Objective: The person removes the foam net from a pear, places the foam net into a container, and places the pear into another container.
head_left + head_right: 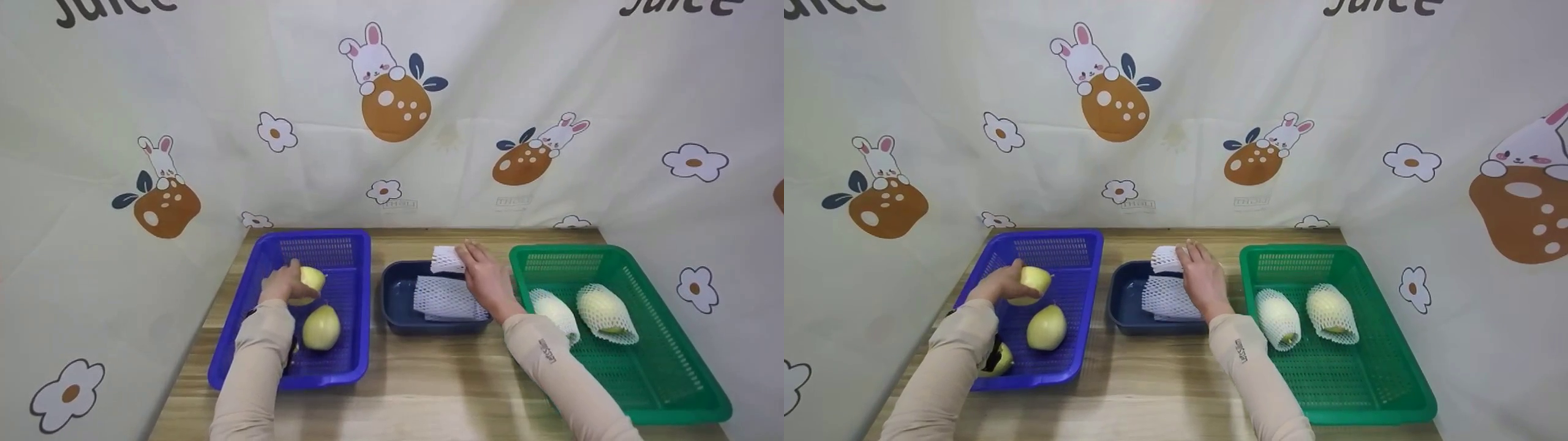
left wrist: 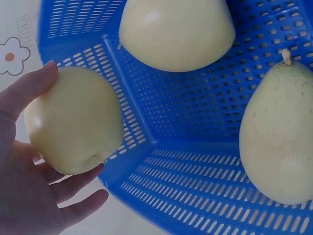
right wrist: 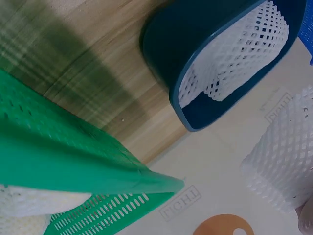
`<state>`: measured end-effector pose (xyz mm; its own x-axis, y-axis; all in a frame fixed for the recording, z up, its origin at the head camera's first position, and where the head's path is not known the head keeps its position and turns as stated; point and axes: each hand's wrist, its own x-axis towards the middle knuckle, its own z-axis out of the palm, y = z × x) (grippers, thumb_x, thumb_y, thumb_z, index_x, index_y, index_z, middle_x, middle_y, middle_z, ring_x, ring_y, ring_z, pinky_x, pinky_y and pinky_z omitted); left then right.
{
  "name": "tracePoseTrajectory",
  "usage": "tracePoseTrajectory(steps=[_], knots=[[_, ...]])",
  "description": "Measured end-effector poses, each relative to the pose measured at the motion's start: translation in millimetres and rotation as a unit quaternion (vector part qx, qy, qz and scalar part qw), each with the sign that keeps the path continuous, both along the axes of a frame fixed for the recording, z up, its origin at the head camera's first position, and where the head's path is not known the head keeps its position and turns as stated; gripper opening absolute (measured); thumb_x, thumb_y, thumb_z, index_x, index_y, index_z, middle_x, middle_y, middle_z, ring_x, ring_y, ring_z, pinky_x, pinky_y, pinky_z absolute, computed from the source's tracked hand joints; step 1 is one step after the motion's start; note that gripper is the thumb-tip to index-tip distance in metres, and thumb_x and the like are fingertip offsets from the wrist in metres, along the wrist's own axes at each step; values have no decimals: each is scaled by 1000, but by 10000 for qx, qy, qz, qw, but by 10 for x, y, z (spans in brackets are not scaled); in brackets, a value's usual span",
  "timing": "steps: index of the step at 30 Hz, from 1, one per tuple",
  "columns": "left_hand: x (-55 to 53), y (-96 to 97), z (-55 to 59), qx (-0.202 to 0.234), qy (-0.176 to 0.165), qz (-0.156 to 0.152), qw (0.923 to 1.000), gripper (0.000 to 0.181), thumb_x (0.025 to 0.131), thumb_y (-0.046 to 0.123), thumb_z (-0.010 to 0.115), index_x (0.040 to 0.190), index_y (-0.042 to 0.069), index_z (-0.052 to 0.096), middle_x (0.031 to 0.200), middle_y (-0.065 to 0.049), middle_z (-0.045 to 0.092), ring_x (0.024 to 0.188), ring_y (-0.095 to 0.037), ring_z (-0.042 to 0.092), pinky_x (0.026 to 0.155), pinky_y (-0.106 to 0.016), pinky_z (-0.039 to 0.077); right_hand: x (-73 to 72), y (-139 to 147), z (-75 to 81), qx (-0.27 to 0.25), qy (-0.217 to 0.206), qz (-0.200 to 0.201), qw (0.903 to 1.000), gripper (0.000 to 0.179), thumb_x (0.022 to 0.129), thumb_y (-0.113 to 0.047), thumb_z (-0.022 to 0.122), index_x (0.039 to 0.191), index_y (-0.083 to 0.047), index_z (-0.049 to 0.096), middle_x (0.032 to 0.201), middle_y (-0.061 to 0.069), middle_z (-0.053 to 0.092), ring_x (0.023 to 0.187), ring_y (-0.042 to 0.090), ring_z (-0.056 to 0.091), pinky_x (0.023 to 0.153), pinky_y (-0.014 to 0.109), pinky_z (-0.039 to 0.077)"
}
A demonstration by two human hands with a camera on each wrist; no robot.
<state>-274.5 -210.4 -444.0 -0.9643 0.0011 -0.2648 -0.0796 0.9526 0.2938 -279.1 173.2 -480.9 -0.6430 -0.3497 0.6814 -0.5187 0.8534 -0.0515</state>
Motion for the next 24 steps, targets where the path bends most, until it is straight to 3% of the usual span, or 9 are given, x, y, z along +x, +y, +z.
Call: tracePoseTrajectory(steps=[4,8,14,19,24], knots=[[47,-22,-34,21,-356,63,9993,95,68,36,70,133,-10,19,125,-32,37,113,-48,34,89,-58,26,-13,-48,-74,56,-79,-20,10000,35,76,3,57,110,-4,60,112,17,56,104,32,50,71,44,47],[60,-38,-98,17,-530,100,9985,93,70,33,70,134,-11,18,127,-33,35,114,-49,31,89,-58,25,-6,-72,-146,141,-195,-51,9997,35,75,3,57,109,-5,59,112,17,55,103,32,50,66,46,48],[57,-47,-143,-27,-591,87,9982,94,69,32,70,134,-11,18,127,-32,34,115,-49,30,89,-58,25,17,-80,-258,324,-317,-58,9990,36,74,3,59,109,-3,60,110,18,55,102,33,50,64,45,48],[74,-62,-172,-91,-722,105,9973,93,69,32,71,134,-10,18,127,-33,34,115,-49,31,89,-58,25,58,-98,-328,632,-760,-35,9951,35,73,1,61,109,-4,60,110,19,54,102,35,49,71,42,47],[107,-77,-198,-160,-819,133,9964,91,69,32,71,132,-10,21,125,-33,36,114,-49,31,89,-59,25,114,-106,-337,957,-1506,110,9839,33,76,-3,59,109,-3,60,98,18,51,90,34,48,67,40,47]])
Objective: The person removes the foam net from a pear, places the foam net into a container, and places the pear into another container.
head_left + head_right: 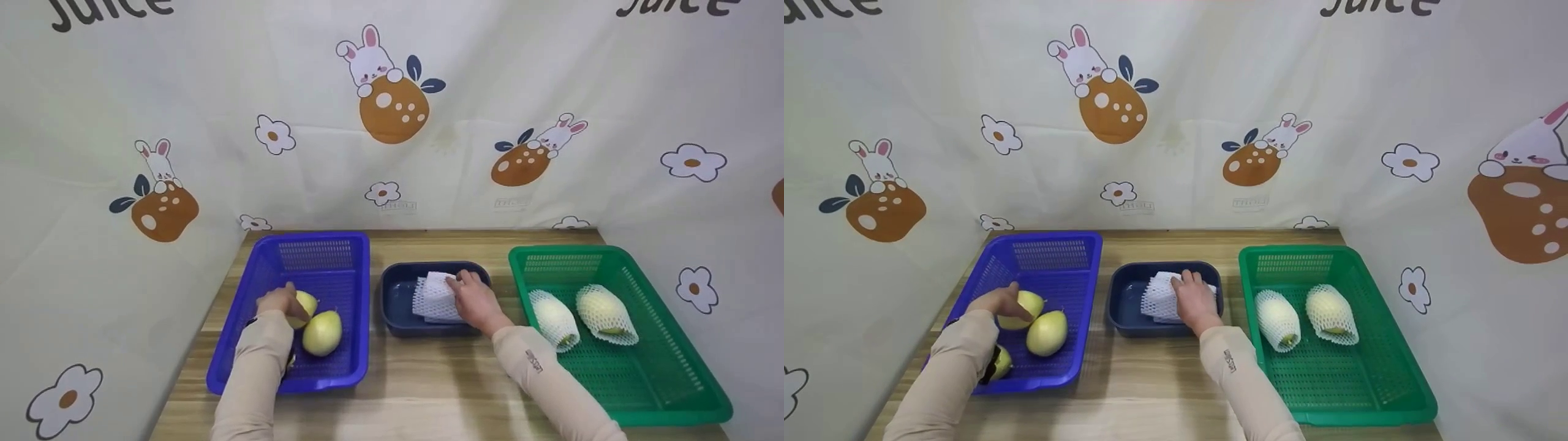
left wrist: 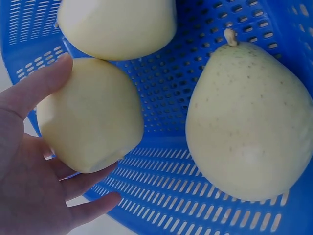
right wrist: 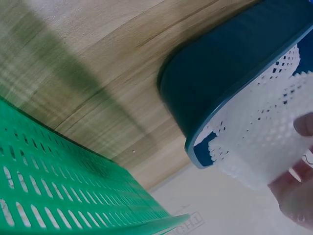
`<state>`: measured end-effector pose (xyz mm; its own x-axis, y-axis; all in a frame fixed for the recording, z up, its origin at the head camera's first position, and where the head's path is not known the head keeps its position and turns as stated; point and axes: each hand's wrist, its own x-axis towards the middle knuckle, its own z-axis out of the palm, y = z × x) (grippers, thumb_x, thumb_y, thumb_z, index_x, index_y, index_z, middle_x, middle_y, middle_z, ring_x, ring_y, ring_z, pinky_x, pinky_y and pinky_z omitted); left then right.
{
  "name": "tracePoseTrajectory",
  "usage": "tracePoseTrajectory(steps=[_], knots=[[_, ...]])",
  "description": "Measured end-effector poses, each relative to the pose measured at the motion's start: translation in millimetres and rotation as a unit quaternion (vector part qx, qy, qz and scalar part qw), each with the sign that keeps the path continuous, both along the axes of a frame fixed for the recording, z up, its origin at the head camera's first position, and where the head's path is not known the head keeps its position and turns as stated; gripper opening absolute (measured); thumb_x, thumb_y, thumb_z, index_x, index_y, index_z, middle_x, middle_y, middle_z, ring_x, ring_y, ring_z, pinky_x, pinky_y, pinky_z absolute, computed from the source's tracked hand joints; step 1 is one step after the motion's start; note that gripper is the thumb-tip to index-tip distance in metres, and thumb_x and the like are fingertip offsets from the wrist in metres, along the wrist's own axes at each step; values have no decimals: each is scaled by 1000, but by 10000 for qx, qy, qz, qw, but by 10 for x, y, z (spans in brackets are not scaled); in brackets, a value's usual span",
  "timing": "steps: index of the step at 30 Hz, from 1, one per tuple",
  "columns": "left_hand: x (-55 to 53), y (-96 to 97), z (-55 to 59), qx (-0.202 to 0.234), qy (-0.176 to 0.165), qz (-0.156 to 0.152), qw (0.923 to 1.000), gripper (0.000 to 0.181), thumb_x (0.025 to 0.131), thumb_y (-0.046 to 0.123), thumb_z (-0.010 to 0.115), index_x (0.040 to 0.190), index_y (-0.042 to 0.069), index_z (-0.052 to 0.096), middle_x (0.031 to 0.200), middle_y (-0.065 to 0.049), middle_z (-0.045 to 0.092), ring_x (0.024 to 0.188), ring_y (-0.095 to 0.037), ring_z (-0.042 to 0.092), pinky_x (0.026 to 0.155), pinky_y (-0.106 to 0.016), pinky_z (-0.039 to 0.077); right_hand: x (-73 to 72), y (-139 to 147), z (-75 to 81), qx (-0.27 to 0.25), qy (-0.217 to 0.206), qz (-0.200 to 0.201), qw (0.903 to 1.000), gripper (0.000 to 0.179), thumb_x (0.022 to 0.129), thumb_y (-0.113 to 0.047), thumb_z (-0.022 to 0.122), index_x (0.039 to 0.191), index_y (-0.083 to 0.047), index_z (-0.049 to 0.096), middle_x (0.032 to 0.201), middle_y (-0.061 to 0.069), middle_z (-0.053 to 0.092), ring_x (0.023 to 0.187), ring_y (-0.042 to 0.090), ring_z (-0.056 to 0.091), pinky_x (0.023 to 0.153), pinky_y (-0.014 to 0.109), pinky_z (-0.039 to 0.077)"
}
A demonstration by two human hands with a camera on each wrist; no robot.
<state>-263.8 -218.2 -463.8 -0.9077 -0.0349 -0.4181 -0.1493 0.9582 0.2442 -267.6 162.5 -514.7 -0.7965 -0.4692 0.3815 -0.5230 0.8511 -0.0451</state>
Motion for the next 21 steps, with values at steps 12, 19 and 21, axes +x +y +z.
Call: tracePoseTrajectory(steps=[12,19,21], knots=[[83,-28,-56,70,115,129,9998,82,67,22,74,126,-13,30,117,-33,44,108,-47,39,86,-57,28,66,22,50,435,-1690,145,9845,48,79,-17,58,124,-3,48,103,19,57,96,36,52,81,47,40],[50,-6,-85,-82,-55,-15,9999,87,68,22,73,131,-12,24,120,-33,41,109,-46,39,81,-58,31,78,31,47,364,-1936,52,9804,44,84,-23,51,125,-4,48,105,18,58,98,34,53,83,45,39],[47,4,-96,-156,-124,-60,9998,87,68,22,73,131,-12,23,120,-33,41,109,-46,40,80,-59,31,86,33,49,338,-1963,69,9799,44,84,-23,50,125,-4,48,106,19,57,99,34,52,84,45,39]])
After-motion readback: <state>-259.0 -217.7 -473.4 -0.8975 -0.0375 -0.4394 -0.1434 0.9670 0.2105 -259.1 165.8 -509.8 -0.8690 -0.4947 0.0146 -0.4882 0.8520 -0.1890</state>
